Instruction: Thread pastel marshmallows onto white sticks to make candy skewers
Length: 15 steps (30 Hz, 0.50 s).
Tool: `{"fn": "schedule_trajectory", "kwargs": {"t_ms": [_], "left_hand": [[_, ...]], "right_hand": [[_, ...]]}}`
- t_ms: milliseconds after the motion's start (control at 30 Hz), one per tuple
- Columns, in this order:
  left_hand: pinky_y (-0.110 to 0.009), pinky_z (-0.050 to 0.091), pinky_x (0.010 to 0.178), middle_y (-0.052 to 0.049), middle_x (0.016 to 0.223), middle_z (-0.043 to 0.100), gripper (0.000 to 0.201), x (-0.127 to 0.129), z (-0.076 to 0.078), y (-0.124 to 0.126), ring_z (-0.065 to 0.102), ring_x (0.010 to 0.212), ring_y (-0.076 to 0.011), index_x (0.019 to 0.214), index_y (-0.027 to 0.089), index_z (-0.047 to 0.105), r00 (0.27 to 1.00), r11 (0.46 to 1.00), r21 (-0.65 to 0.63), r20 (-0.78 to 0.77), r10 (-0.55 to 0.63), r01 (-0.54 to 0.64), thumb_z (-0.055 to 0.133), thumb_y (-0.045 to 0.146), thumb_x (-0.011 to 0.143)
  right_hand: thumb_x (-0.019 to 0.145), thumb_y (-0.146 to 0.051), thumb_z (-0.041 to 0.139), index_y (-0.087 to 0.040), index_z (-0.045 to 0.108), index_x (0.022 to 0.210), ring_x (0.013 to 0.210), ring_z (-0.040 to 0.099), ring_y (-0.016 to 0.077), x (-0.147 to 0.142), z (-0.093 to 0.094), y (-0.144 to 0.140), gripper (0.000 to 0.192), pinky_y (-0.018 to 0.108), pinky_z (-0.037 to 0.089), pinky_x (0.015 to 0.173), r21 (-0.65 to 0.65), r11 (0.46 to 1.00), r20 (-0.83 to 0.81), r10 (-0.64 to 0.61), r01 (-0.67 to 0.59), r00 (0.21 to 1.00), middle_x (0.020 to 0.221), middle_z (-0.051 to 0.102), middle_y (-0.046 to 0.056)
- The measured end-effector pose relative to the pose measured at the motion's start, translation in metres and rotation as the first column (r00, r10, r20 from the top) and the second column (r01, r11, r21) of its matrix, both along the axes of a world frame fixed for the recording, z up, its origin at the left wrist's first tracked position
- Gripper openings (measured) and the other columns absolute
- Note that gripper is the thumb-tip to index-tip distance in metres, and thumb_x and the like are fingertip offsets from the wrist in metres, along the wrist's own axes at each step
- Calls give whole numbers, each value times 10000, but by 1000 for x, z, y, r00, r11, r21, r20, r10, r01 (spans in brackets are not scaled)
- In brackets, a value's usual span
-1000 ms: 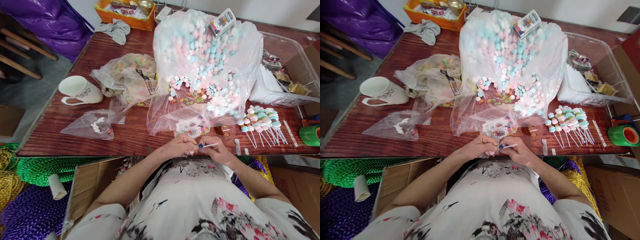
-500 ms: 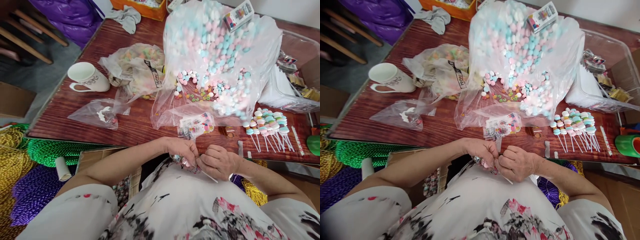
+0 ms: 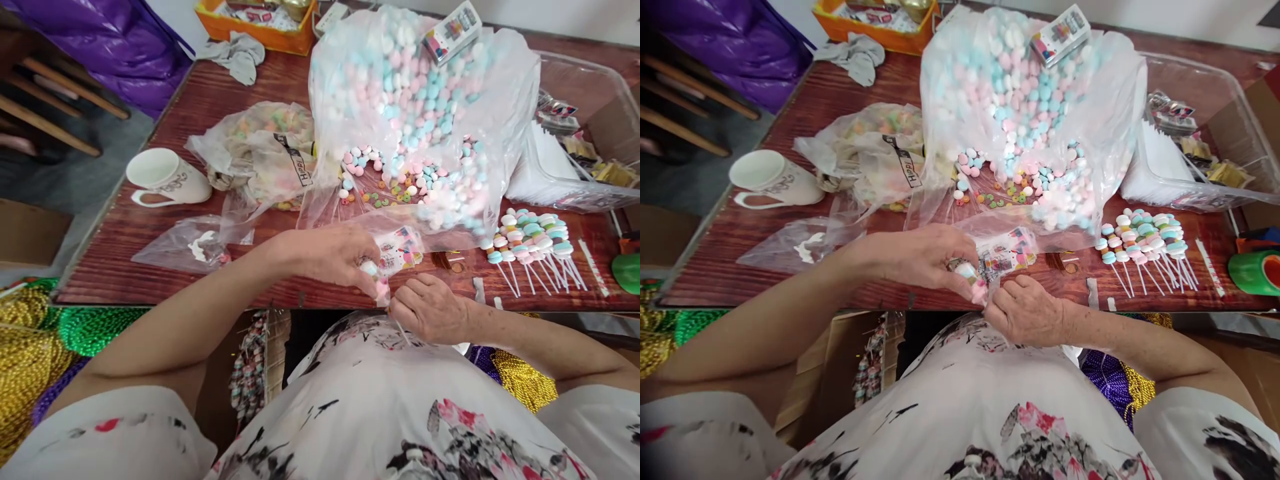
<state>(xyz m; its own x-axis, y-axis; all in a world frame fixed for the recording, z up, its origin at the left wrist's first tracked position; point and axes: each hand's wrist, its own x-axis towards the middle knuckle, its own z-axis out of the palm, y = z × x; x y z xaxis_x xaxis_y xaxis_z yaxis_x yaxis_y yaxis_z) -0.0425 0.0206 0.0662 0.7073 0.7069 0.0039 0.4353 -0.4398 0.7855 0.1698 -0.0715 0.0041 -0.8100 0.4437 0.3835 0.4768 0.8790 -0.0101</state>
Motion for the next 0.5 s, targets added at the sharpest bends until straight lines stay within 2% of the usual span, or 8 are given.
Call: {"fn": "schedule_trajectory", "kwargs": {"t_ms": [33, 100, 167, 200, 267, 333, 400, 500], "left_hand": [[-288, 407, 623, -18, 655, 588, 209, 2, 7, -9, 508, 662, -167, 653, 175, 657, 991, 974, 193, -88, -102, 118, 766, 346, 704], [-347, 417, 702, -75, 818, 617, 122, 9, 10, -33, 515, 789, -210, 823, 165, 658, 955, 799, 531, -236, -181, 282, 560, 209, 880], [-382, 423, 709, -116, 984, 641, 177, 19, -4, -53, 524, 867, -236, 954, 166, 642, 922, 642, 661, -290, -257, 387, 475, 129, 907], [-369, 429, 687, -116, 1041, 644, 174, 23, -17, -57, 534, 878, -230, 950, 173, 638, 886, 623, 632, -304, -349, 462, 482, 115, 899], [-364, 461, 716, -121, 1018, 653, 164, 30, -42, -50, 556, 925, -236, 920, 165, 644, 909, 754, 510, -269, -318, 414, 499, 99, 879], [-349, 492, 742, -115, 993, 666, 167, 33, -57, -29, 580, 916, -223, 972, 151, 655, 980, 922, 335, -93, -173, 195, 506, 174, 902], [-341, 507, 796, -101, 1022, 676, 252, 33, -57, -9, 610, 939, -209, 1031, 154, 665, 979, 986, 165, 205, -15, -20, 447, 260, 960], [-394, 458, 974, -111, 1238, 621, 289, 30, -49, -2, 546, 1181, -249, 1137, 201, 668, 880, 967, 103, 445, 163, -231, 533, 363, 939]], "right_hand": [[880, -113, 473, -181, 542, 755, 611, 392, 151, 1, -3, 7, 159, 324, 249, 587, -25, 998, -16, -58, 57, 998, 655, 535, 22], [862, -116, 450, -175, 536, 757, 609, 392, 153, 7, -4, 26, 148, 314, 248, 571, -135, 975, -92, -188, 175, 978, 657, 535, 29], [870, -129, 420, -177, 526, 765, 609, 404, 143, 12, 0, 42, 157, 293, 273, 566, -343, 911, -219, -314, 228, 924, 654, 524, 16], [883, -143, 410, -179, 524, 768, 620, 420, 137, 13, 5, 47, 166, 280, 300, 577, -460, 863, -294, -373, 211, 880, 660, 520, 7], [911, -180, 410, -183, 520, 772, 640, 447, 121, 9, 13, 48, 178, 256, 351, 604, -660, 746, -425, -467, 88, 776, 676, 511, -10], [913, -219, 439, -187, 509, 752, 618, 438, 104, -1, 16, 39, 178, 235, 369, 591, -774, 624, -492, -493, -102, 718, 667, 489, -27], [907, -238, 458, -190, 493, 720, 576, 410, 92, -11, 10, 30, 196, 220, 363, 553, -818, 528, -503, -461, -229, 731, 628, 458, -41], [920, -271, 434, -193, 504, 690, 589, 437, 110, -16, -7, 30, 252, 244, 385, 573, -789, 604, -465, -466, -113, 752, 620, 492, -20]]}}
